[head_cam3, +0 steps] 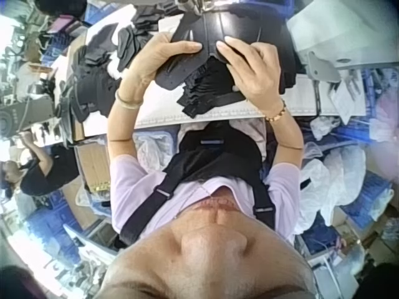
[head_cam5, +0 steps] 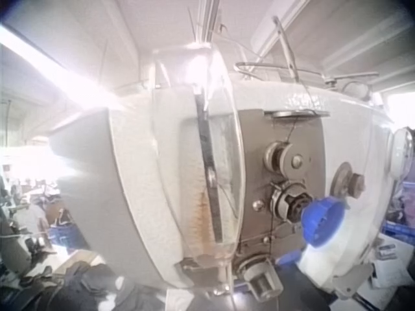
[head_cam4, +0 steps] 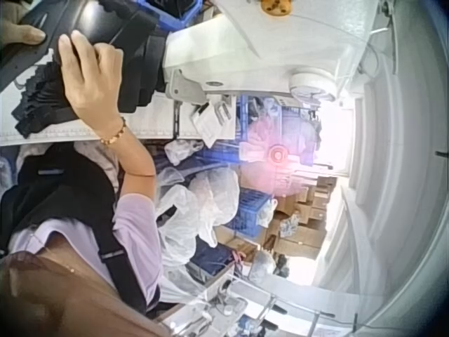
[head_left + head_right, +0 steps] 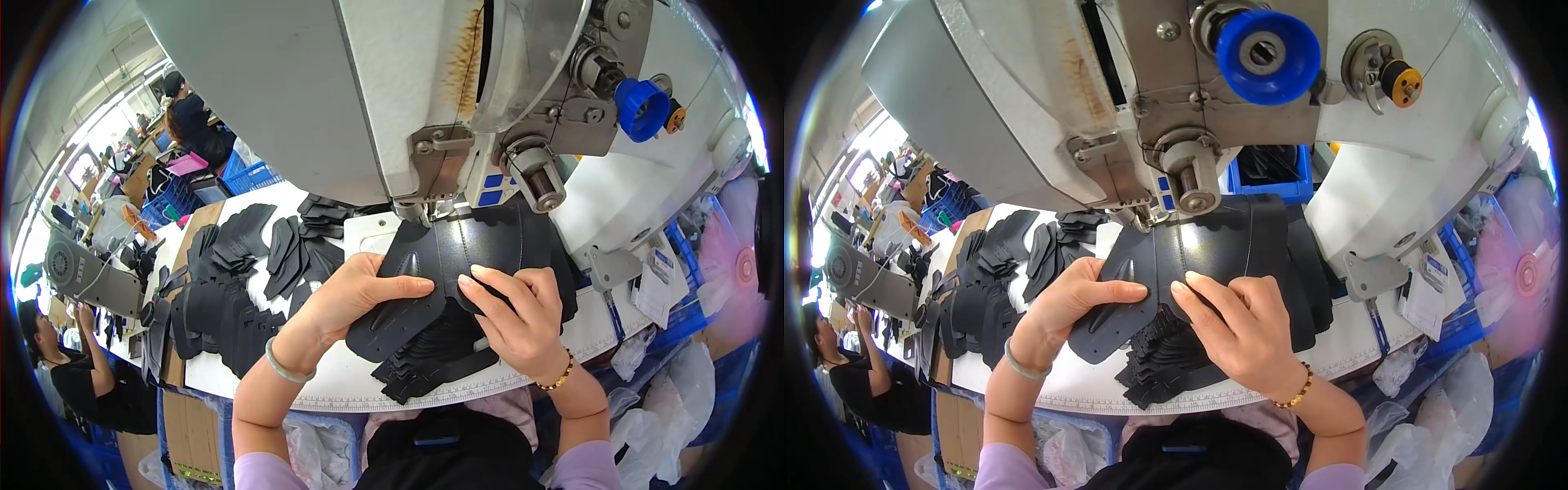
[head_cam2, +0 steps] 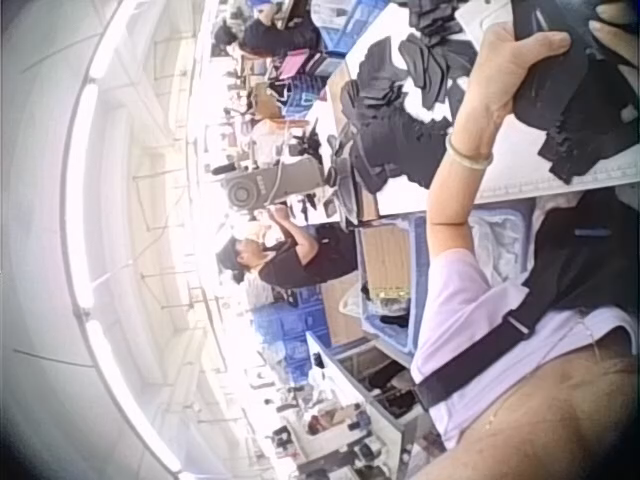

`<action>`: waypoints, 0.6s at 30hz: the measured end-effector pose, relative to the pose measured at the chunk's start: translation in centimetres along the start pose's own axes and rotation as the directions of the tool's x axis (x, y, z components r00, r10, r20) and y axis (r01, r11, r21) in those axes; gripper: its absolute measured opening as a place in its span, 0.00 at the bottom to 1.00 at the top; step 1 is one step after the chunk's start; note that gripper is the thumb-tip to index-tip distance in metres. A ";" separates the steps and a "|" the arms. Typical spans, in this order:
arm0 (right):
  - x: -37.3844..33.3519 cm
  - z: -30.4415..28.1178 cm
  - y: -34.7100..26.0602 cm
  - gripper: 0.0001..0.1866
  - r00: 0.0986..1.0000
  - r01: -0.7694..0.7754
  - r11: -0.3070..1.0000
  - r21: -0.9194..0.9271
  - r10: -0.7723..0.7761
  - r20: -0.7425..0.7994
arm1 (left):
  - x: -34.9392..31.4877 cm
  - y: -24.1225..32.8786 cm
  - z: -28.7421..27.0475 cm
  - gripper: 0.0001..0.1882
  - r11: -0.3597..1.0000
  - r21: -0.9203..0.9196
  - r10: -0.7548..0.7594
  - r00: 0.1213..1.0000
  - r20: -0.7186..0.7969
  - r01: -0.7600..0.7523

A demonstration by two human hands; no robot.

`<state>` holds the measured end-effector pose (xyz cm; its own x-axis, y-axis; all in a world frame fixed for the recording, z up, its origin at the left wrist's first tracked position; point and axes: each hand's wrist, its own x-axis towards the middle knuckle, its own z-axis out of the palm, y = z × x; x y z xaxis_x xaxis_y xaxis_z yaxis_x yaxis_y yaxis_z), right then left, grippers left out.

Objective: Stitching together multiple black leather components for shoe assembly using an industrial sewing machine.

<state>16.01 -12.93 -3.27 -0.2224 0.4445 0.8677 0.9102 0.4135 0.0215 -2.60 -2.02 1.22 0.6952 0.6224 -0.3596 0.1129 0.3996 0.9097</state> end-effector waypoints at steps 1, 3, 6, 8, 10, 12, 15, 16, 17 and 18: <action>0.1 0.0 -0.1 0.20 1.000 -0.004 1.000 0.004 0.005 -0.004 | -0.1 0.1 0.1 0.11 1.000 0.003 0.001 1.000 -0.001 -0.001; 0.1 0.1 -0.1 0.20 1.000 -0.003 1.000 0.001 0.003 0.001 | -0.1 0.1 0.1 0.11 1.000 0.003 0.005 1.000 -0.002 -0.005; 0.1 0.2 -0.1 0.20 1.000 -0.001 1.000 -0.003 0.001 0.007 | -0.1 0.2 0.1 0.11 0.999 0.040 0.013 1.000 -0.009 -0.013; 0.2 0.1 0.0 0.20 1.000 0.005 1.000 -0.005 -0.005 0.004 | -0.2 0.3 0.4 0.11 0.998 0.064 0.013 1.000 -0.016 -0.012; 0.2 -0.1 0.0 0.21 0.999 -0.031 0.999 0.013 0.030 0.045 | -0.3 0.5 0.6 0.11 0.997 0.071 0.015 1.000 -0.009 -0.014; 0.0 -0.4 0.1 0.21 0.998 -0.031 0.999 0.011 0.030 0.050 | -0.4 0.5 0.8 0.11 0.998 0.069 0.010 1.000 -0.023 -0.008; -0.3 -0.6 0.3 0.20 0.997 -0.037 0.997 0.060 0.033 0.074 | -0.6 0.8 1.0 0.11 0.996 0.091 -0.005 0.999 -0.033 0.008; -0.2 -0.6 0.3 0.20 0.997 -0.033 0.998 0.056 0.029 0.068 | -0.8 1.0 1.0 0.11 0.995 0.102 -0.013 0.999 -0.035 0.017; -0.1 -0.6 0.3 0.21 0.998 -0.026 0.998 0.051 0.023 0.066 | -0.8 1.2 1.0 0.11 0.993 0.112 -0.021 0.999 -0.036 0.025; -0.1 -0.6 0.3 0.22 0.997 -0.022 0.999 0.047 0.018 0.068 | -0.8 1.2 1.1 0.11 0.993 0.113 -0.017 0.999 -0.032 0.021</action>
<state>16.52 -13.31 -3.07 -0.2291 0.5054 0.8319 0.8973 0.4409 -0.0207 -2.26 -2.77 2.85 0.6702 0.6365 -0.3817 0.2069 0.3337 0.9197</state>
